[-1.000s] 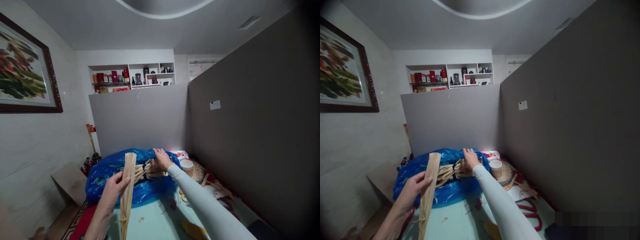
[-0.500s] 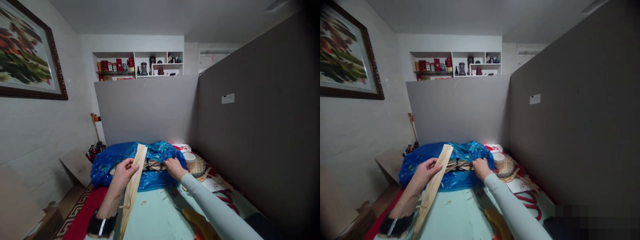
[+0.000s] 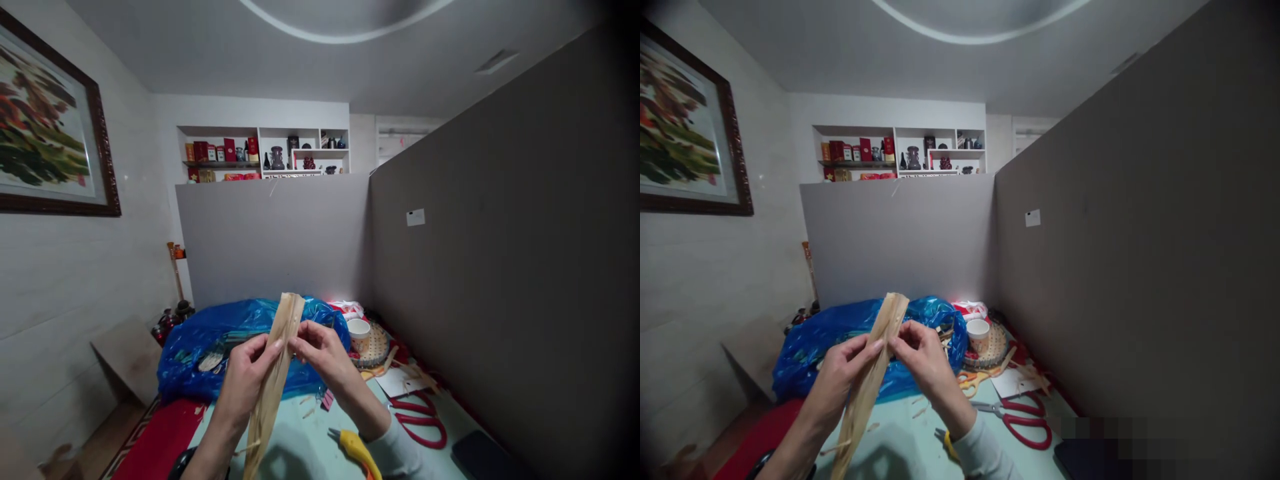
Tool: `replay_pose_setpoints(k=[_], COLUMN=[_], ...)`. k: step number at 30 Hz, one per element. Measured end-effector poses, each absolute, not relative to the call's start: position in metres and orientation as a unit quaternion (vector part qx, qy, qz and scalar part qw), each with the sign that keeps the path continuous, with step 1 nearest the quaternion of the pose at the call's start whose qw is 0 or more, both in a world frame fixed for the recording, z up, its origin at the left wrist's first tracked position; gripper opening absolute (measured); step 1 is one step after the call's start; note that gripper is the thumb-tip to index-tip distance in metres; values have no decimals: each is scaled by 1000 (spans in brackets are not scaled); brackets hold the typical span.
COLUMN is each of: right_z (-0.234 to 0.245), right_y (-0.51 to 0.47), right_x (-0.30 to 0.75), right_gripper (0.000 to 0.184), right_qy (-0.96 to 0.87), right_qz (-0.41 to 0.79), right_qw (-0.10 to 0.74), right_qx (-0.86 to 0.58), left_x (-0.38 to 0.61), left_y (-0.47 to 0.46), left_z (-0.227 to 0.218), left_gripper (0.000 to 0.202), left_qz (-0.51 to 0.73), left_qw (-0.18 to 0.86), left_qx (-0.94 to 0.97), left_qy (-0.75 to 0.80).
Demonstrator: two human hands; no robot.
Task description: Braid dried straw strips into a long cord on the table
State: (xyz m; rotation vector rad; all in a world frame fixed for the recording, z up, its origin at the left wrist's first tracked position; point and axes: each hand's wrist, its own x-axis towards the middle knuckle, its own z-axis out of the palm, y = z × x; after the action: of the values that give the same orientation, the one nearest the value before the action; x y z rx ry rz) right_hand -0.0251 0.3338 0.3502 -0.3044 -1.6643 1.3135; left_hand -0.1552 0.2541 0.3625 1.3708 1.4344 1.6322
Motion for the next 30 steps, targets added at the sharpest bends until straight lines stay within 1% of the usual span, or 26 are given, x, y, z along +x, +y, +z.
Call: replay_pose_setpoints(k=[3, 7, 11, 15, 17, 22, 26, 30], right_z=[349, 350, 353, 350, 347, 346, 357, 365], right_y=[334, 335, 334, 331, 330, 322, 315, 311], right_x=[-26, -24, -22, -23, -25, -24, -19, -14], right_gripper=[27, 21, 23, 25, 22, 15, 20, 26], right_qy=[-682, -696, -707, -707, -717, -730, -691, -650], right_qz=[546, 526, 507, 500, 489, 489, 561, 623], right_qw=[469, 463, 459, 473, 475, 453, 437, 423], right_qx=[-126, -156, -179, -161, -143, -149, -128, -101], left_x=[-153, -155, -156, -149, -144, -143, -149, -153], left_y=[255, 260, 263, 260, 257, 253, 246, 239], left_z=[362, 355, 349, 351, 353, 360, 368, 376], left_gripper=[29, 24, 24, 22, 25, 49, 45, 39], left_qz=[632, 644, 653, 676, 689, 702, 670, 646], left_qw=[267, 244, 238, 239, 259, 305, 406, 443], left_qx=[494, 484, 479, 477, 467, 434, 421, 422], left_qy=[534, 540, 536, 508, 490, 475, 457, 456])
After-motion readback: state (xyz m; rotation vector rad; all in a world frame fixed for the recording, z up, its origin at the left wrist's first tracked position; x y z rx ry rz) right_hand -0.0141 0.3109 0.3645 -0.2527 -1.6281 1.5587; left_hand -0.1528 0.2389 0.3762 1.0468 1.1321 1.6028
